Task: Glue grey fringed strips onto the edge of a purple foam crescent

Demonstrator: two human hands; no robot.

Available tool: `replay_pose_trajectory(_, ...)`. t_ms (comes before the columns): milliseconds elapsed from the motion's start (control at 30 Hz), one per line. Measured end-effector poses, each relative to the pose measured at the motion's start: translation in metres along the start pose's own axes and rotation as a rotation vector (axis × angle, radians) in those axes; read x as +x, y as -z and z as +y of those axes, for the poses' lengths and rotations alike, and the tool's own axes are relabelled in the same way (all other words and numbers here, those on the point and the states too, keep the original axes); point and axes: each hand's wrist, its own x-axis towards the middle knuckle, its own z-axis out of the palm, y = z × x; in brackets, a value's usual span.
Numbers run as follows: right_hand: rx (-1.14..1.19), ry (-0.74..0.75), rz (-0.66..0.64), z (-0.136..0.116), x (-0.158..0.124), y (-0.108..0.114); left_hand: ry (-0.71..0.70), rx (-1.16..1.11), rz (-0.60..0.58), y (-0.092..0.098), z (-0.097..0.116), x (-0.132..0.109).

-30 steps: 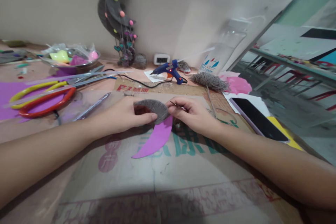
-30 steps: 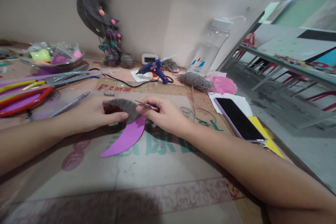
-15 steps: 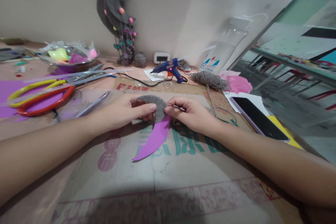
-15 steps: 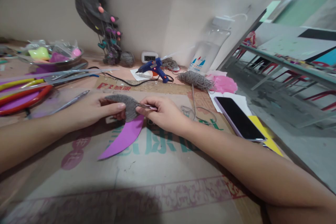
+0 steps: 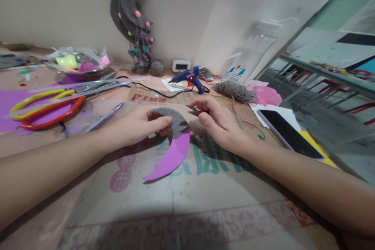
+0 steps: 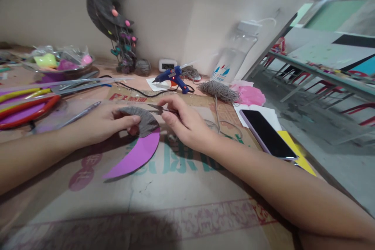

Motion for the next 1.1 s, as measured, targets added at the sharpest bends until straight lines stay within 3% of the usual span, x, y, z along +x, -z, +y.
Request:
replay_pose_trajectory(133, -0.262, 0.23, -0.037, -0.0033, -0.0049, 0.0057, -0.028, 0.081, 0.009, 0.0007, 0.0005, -0.0001)
replay_pose_trajectory(267, -0.435, 0.344, -0.107, -0.0033, -0.0053, 0.0032, -0.02, 0.098, 0.01, 0.0012, 0.0007, 0.0007)
replay_pose_trajectory(600, -0.547, 0.359, -0.092, 0.0024, -0.0036, 0.0026, -0.019, 0.109, -0.006, 0.0014, 0.0034, -0.0009)
replay_pose_trajectory(1100, -0.597, 0.432, -0.066, 0.0025, 0.0004, 0.0, 0.06, -0.088, -0.078, 0.0026, -0.0023, 0.0017)
